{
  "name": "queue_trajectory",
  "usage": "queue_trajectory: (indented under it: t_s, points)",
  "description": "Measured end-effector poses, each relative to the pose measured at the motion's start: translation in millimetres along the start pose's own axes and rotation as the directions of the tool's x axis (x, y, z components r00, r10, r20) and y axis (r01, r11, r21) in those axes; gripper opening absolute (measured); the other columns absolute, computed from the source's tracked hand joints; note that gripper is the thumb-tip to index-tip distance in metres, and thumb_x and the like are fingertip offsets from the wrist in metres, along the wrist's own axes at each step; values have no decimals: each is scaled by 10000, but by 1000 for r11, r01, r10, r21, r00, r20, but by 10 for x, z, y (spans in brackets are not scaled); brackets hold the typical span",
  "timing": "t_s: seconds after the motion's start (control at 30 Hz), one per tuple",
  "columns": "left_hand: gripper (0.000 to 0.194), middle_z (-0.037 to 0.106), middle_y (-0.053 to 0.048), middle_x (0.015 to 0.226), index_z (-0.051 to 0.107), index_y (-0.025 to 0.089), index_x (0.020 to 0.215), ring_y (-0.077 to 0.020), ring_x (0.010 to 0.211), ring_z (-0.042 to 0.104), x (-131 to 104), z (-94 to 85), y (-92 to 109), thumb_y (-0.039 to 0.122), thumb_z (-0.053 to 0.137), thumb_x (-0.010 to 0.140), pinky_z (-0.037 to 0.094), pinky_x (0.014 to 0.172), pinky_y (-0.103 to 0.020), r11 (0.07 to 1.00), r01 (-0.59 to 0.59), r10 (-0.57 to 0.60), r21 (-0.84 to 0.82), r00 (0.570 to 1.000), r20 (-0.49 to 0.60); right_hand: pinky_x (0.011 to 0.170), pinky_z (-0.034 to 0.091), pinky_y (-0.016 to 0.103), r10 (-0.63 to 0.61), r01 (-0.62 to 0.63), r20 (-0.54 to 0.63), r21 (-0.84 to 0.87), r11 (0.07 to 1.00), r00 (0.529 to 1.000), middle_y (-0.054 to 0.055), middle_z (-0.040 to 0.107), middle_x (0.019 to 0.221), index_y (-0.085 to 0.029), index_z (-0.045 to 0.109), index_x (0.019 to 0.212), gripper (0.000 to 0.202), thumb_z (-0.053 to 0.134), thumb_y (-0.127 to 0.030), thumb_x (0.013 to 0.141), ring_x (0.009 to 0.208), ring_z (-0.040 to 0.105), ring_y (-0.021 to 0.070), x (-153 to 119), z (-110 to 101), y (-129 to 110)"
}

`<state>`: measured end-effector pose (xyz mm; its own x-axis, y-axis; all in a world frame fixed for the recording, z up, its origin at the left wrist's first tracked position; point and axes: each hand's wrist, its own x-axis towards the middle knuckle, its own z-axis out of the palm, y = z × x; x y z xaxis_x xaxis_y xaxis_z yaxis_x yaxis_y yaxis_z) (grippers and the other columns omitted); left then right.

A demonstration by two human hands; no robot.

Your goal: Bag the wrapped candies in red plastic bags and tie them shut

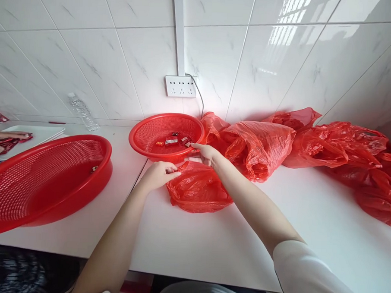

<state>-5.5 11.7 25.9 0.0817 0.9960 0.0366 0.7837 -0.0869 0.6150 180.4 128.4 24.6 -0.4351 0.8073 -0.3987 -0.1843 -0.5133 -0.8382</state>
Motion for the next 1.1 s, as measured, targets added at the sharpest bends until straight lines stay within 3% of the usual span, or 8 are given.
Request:
queue_trajectory:
  t_s: [0.1,0.23,0.4,0.5,0.63,0.77,0.93,1.1]
  points:
    - [350,654,-8,651,696,189,736,-141,560,546,9,14,-8,524,625,808,388,540,-262,992,65,-56,-107,995,80,633,596,174,-50,49,19,46,998,999,61,705,752,-97,638,909,80,584,-151,933,666,731,139,-39,47,1]
    - [349,645,-4,667,675,177,717,-139,577,534,48,58,-79,520,649,777,368,523,-249,978,123,-99,-168,985,141,705,596,147,-144,142,19,83,986,989,36,734,755,-100,665,845,67,615,-65,873,658,712,95,-174,49,4]
    - [308,704,-36,797,705,186,776,-180,726,617,88,85,-184,489,654,770,441,617,-260,966,99,-82,-240,993,79,691,617,198,-204,202,29,75,977,979,69,762,801,-99,676,828,111,583,-57,873,661,716,116,-472,-127,-104]
    - [231,688,-24,793,687,205,817,-156,674,588,91,60,-210,418,697,727,425,567,-246,919,120,-131,-375,991,-5,699,623,223,-255,254,33,38,967,966,66,772,851,-118,692,893,128,588,-55,854,701,730,130,-697,-351,-206]
    - [182,574,14,598,594,193,667,-110,520,477,121,42,-261,341,700,670,314,459,-217,830,301,-338,-470,941,5,801,619,266,-387,390,49,-76,918,921,63,772,957,-148,712,938,131,636,-126,834,825,742,149,-981,-685,-306]
    - [216,622,11,654,654,195,747,-91,516,488,168,58,-307,373,718,642,290,451,-200,768,369,-421,-524,907,20,835,618,290,-450,444,12,-190,876,893,63,760,1038,-173,733,957,149,678,-208,823,904,737,174,-1175,-911,-375]
    - [285,635,0,690,681,186,795,-78,515,496,209,78,-323,413,730,630,310,458,-194,686,404,-472,-605,880,51,878,610,337,-470,453,31,-325,830,882,64,757,1056,-188,747,1018,229,718,-281,811,936,730,198,-1301,-1043,-442]
    - [319,599,11,690,671,179,800,-66,528,479,238,89,-376,439,736,626,306,455,-184,628,374,-496,-682,868,19,897,600,386,-542,508,78,-483,713,837,46,756,1069,-235,750,1071,271,710,-363,835,945,725,219,-1428,-1134,-523]
